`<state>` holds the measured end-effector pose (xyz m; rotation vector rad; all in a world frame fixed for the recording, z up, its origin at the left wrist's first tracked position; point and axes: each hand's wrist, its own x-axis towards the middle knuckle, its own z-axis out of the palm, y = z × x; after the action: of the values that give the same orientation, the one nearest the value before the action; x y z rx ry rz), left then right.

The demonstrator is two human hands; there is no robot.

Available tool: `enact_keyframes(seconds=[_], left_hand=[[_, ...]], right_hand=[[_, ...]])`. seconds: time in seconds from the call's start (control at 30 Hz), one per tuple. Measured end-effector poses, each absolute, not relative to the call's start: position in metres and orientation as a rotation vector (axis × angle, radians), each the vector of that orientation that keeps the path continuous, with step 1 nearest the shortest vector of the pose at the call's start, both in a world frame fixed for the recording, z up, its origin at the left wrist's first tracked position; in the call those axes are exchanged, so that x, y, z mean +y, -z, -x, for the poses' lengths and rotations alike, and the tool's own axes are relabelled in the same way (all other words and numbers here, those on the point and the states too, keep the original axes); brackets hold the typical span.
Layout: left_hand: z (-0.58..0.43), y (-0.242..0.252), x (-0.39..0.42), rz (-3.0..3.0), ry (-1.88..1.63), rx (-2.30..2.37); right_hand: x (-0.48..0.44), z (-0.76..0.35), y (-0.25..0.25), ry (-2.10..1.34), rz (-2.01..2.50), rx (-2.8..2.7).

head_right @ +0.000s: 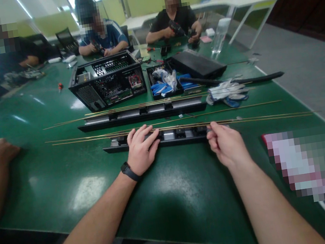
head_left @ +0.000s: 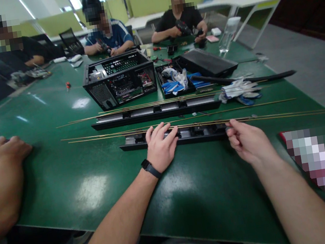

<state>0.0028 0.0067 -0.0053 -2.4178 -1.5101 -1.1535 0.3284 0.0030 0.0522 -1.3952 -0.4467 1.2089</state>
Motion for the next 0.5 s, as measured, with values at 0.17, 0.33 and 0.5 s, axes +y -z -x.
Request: enact_keyframes(seconds=[0.17,0.33,0.5], left_hand=[[-0.003,0.005,0.007,2.425,1.138,-1.514],[-0.003,0.005,0.007,2.423,1.127,-1.525],[-0.003,0.004,0.007,2.431,1.127,-1.526]], right_hand=[[0.005,-0.338,-0.053,-1.117,1.376,-0.346],[0.004,-0.336,-0.048,-1.214,1.367,-0.447],[0.007,-0.344,-0.047,-1.135,1.385,-0.417]])
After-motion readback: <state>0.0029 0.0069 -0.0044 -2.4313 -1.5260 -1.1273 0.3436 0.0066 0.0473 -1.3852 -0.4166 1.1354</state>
